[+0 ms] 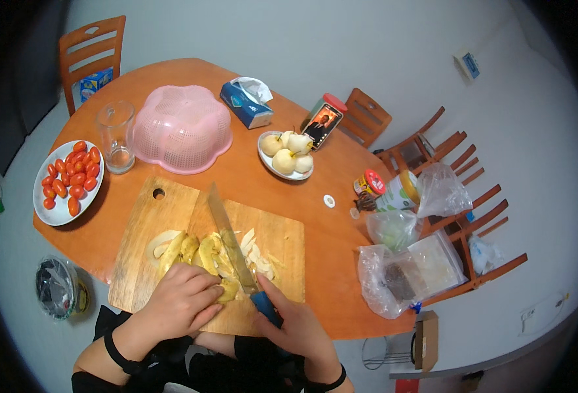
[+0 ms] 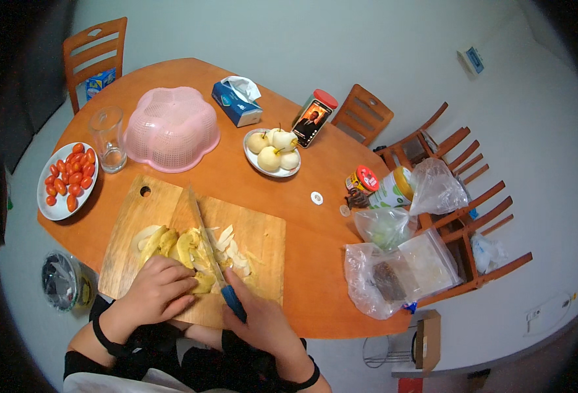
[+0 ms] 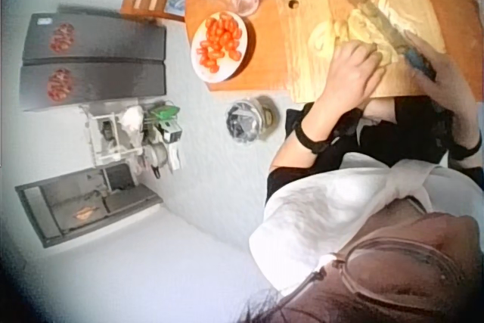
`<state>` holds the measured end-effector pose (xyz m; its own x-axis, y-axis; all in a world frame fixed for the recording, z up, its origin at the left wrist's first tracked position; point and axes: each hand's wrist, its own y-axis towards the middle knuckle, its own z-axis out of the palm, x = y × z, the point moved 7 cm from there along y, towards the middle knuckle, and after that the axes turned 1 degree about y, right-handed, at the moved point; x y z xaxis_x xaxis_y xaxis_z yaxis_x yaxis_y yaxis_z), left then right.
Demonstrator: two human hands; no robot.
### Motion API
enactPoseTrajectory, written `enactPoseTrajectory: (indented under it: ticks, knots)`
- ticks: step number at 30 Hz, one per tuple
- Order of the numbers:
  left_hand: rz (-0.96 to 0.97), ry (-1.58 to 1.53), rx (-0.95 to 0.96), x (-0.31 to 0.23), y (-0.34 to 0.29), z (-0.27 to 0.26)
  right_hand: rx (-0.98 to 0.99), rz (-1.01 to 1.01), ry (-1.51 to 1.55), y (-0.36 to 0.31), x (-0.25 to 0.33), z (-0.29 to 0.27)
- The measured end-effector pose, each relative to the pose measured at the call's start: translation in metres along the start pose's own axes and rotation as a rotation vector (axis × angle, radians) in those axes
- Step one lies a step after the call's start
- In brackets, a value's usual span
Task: The person places a wooden cutting board on a stool, picks up a cleaver, and chops a pile of potato peels on the board before picking up and peeling a small white onion.
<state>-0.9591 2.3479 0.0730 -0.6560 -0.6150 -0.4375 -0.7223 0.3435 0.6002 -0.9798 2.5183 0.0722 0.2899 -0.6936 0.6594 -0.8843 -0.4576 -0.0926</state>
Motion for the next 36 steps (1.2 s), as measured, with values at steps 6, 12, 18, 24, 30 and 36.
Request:
enactPoseTrajectory:
  ticks: [6, 12, 18, 24, 30, 36]
  knots:
    - [0.008, 0.006, 0.007, 0.002, -0.003, 0.003, -0.011, -0.065, 0.014, 0.000, 0.000, 0.002]
    - [-0.002, 0.017, -0.012, 0.001, -0.002, 0.000, -0.013, -0.038, 0.000, 0.001, 0.010, -0.005]
    - [-0.006, 0.017, -0.001, 0.002, -0.002, 0.002, -0.075, -0.067, -0.078, -0.001, 0.015, -0.009]
    - [-0.008, 0.017, 0.019, 0.001, -0.001, 0.002, -0.157, -0.145, -0.048, -0.003, 0.014, -0.012]
    - [-0.003, 0.024, 0.011, 0.001, -0.002, 0.002, -0.108, -0.105, -0.063, -0.003, 0.014, -0.011]
    - [-0.023, -0.005, 0.041, 0.002, 0.000, 0.000, -0.105, -0.119, -0.060, -0.002, 0.011, -0.007]
